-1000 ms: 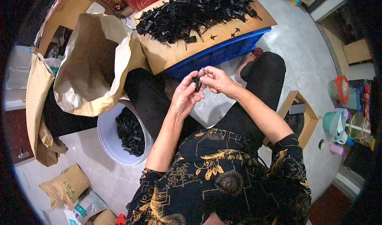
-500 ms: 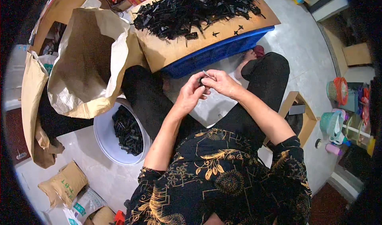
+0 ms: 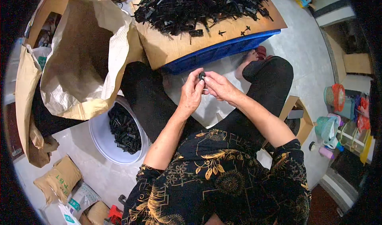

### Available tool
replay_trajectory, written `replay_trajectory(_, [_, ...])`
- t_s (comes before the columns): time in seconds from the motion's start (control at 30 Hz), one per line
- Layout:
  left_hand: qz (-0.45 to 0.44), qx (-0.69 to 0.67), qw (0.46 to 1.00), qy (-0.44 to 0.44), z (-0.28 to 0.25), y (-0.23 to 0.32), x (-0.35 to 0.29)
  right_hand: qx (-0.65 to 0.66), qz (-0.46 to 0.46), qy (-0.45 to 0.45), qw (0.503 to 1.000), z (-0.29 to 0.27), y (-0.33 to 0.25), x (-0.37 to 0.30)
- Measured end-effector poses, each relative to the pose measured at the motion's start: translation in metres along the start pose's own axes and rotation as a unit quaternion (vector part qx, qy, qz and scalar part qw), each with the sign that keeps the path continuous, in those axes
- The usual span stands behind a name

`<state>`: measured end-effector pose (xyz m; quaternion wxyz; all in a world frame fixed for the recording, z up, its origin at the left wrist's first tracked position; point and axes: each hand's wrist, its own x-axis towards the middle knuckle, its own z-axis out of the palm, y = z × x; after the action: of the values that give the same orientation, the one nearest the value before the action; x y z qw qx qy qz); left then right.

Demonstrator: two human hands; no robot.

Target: Sorting and trimming small black components from bags and boxes into a container.

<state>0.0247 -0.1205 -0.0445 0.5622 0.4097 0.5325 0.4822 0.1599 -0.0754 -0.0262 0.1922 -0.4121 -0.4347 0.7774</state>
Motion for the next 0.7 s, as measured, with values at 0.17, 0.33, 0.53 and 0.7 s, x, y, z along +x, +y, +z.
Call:
replay_trajectory(0.17, [0.040, 0.067, 0.997, 0.009, 0.000, 0.005, 0.002, 0.022, 0.039, -0.007, 0.999, 0.000, -0.008, 0.002])
replay_trajectory(0.33, [0.046, 0.085, 0.995, 0.019, 0.002, 0.003, 0.005, 0.020, 0.003, -0.008, 1.000, -0.001, 0.000, 0.008])
replay_trajectory(0.53, [0.060, 0.120, 0.990, 0.035, 0.001, -0.012, 0.011, -0.006, 0.053, 0.006, 0.999, -0.006, 0.006, 0.017])
replay_trajectory(0.7, [0.012, 0.194, 0.981, 0.002, -0.003, -0.018, 0.016, -0.248, -0.093, 0.036, 0.964, -0.024, 0.029, 0.040])
